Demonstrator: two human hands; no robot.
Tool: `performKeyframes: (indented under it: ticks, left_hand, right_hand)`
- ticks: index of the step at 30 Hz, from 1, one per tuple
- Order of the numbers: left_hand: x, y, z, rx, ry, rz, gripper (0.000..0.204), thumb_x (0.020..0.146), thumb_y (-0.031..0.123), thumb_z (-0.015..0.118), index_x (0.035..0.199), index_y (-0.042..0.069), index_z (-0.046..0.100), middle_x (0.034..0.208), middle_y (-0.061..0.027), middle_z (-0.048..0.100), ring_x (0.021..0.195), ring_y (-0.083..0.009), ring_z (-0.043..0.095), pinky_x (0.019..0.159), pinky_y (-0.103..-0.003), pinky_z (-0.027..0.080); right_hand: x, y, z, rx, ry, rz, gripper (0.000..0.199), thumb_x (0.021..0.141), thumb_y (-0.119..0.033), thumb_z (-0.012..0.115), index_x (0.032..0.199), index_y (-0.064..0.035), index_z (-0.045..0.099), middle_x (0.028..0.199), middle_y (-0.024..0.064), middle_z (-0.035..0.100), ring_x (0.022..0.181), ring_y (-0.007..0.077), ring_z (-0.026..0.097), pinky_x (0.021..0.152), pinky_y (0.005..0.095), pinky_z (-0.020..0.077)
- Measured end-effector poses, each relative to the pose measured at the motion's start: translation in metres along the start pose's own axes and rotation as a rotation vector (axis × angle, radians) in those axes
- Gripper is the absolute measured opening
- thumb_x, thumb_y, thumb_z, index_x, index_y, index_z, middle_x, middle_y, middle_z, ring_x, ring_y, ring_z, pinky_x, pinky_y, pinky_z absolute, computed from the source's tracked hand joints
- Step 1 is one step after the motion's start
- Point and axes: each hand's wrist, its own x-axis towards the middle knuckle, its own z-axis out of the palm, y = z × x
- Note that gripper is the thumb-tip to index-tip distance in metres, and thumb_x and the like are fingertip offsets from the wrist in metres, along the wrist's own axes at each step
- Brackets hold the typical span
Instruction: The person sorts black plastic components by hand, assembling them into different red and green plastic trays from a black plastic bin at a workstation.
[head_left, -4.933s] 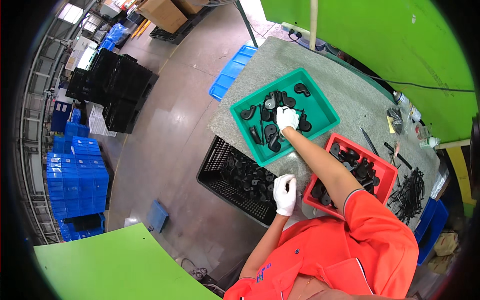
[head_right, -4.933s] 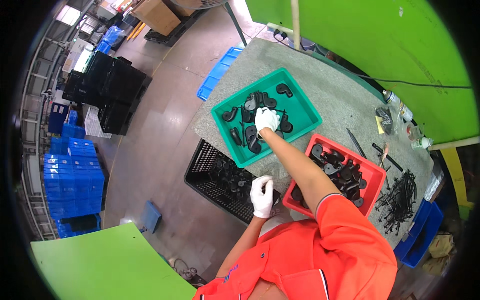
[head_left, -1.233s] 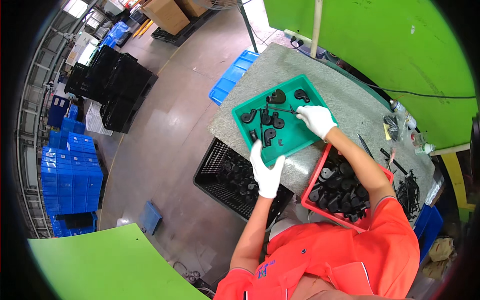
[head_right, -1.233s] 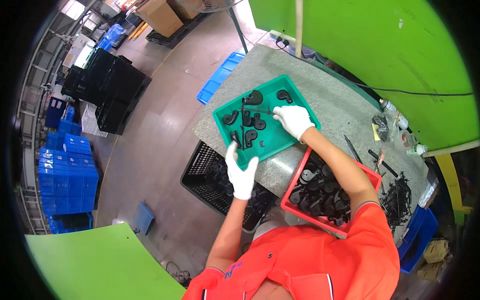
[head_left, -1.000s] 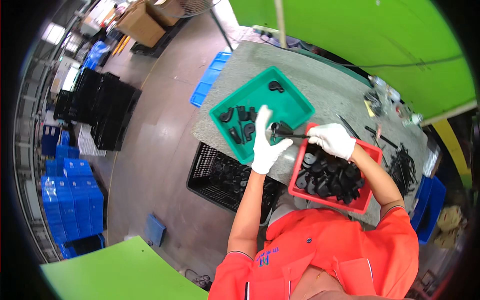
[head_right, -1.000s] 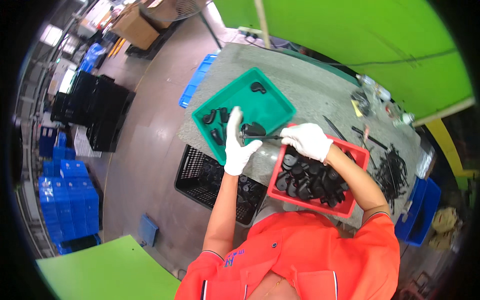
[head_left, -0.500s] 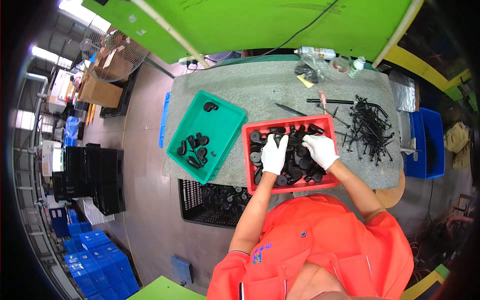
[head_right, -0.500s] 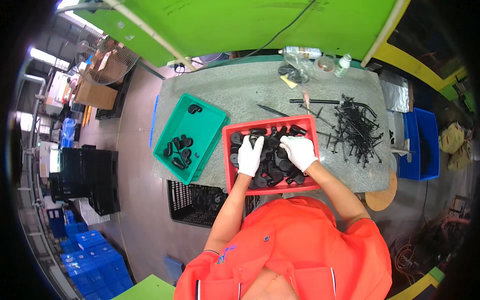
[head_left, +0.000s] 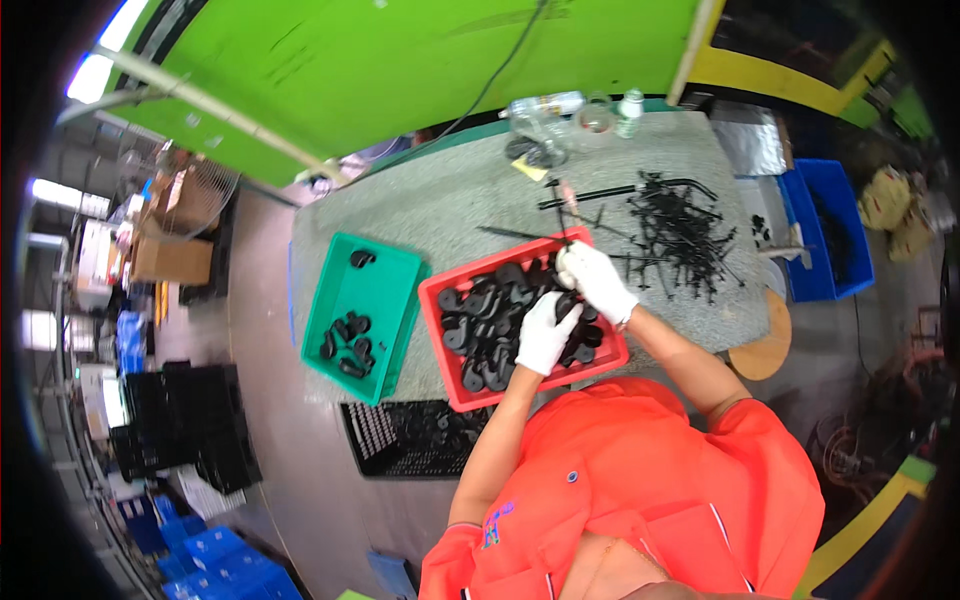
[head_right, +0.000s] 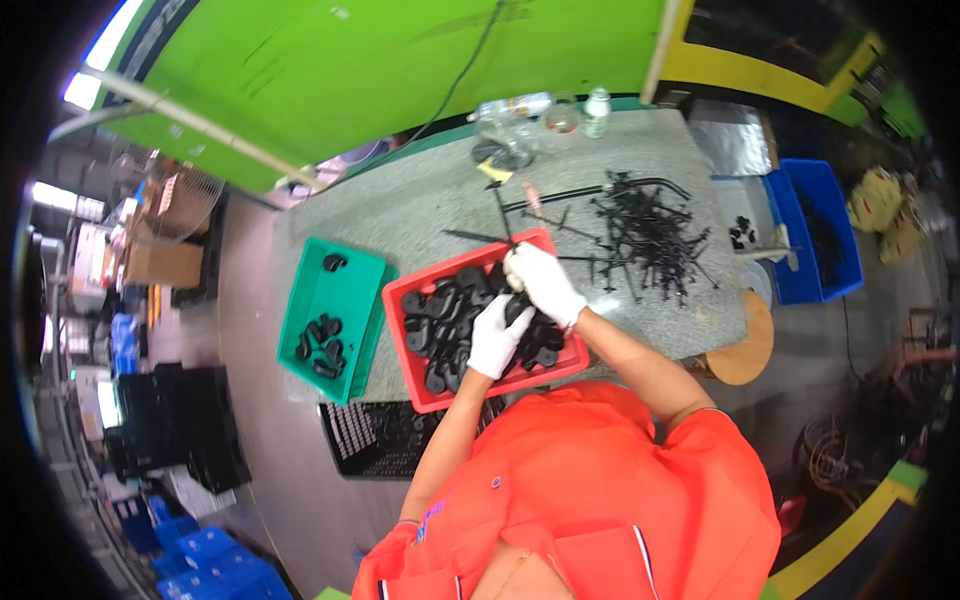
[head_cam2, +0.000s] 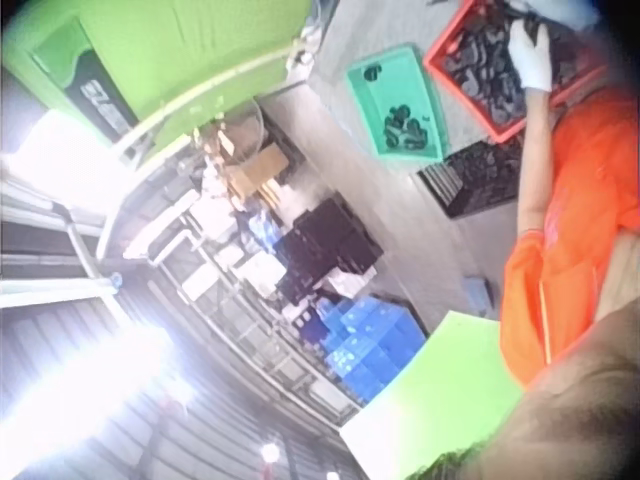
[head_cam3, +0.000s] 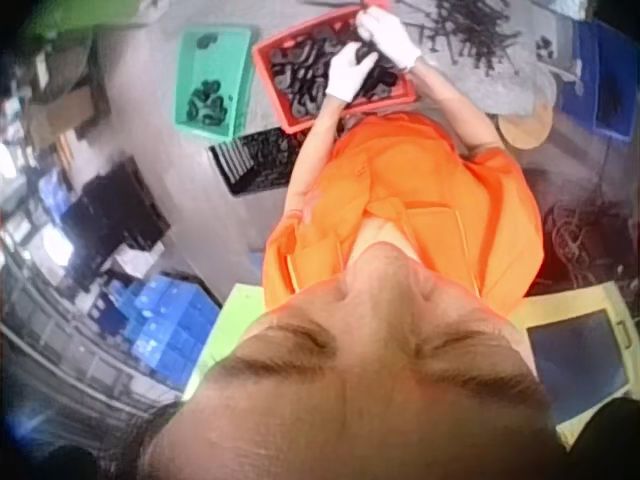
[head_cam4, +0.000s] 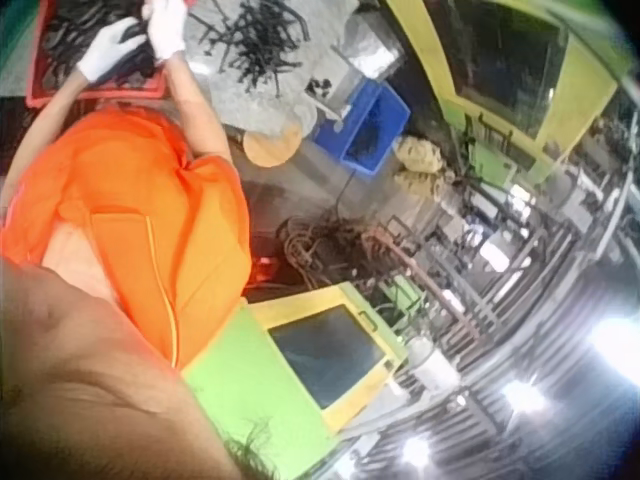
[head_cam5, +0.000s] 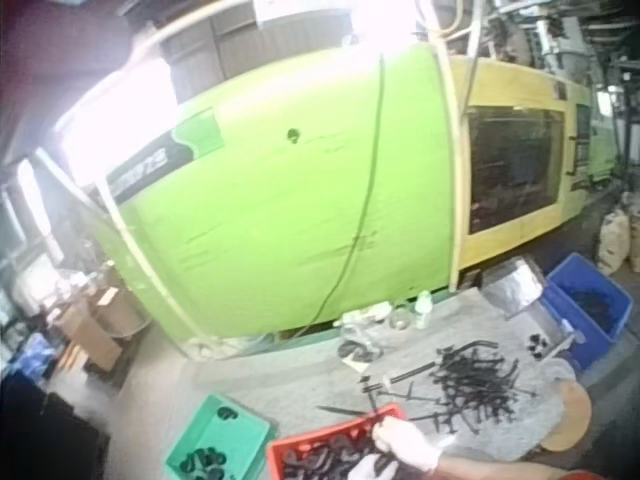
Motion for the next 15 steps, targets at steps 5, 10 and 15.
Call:
performKeyframes:
  ticks: [5,10,15]
  left_hand:
    - [-0.015,0.024,-0.006,-0.245,-0.034,0.052,0.017,0.079,0.016,0.065,0.087,0.002,0.060,0.075,-0.0080,0.060,0.066,-0.0176,0.058,0.062,-0.029,0.047]
    - [-0.015,-0.012,-0.004,0.227,0.166,0.036,0.029,0.080,0.023,0.067,0.099,0.004,0.056,0.087,-0.0128,0.060,0.078,-0.0286,0.060,0.070,-0.035,0.047]
    - [-0.020,-0.019,-0.007,0.418,0.149,0.013,0.041,0.077,0.019,0.066,0.112,0.002,0.052,0.102,-0.0164,0.057,0.097,-0.0341,0.052,0.084,-0.040,0.044]
  right_hand:
    - [-0.015,-0.019,-0.053,0.196,0.259,0.275,0.021,0.089,-0.029,0.048,0.081,-0.0117,0.054,0.062,-0.0050,0.050,0.047,0.0024,0.034,0.042,0.0177,0.0263]
    - [-0.040,-0.037,-0.138,-0.998,0.421,0.038,0.027,0.085,-0.033,0.053,0.090,-0.0095,0.064,0.083,0.0143,0.062,0.079,0.0318,0.059,0.069,0.0387,0.0456]
    - [-0.037,-0.031,-0.191,-1.502,0.475,0.126,0.025,0.080,-0.026,0.060,0.094,-0.0057,0.063,0.092,0.0163,0.063,0.088,0.0339,0.059,0.076,0.0419,0.0466]
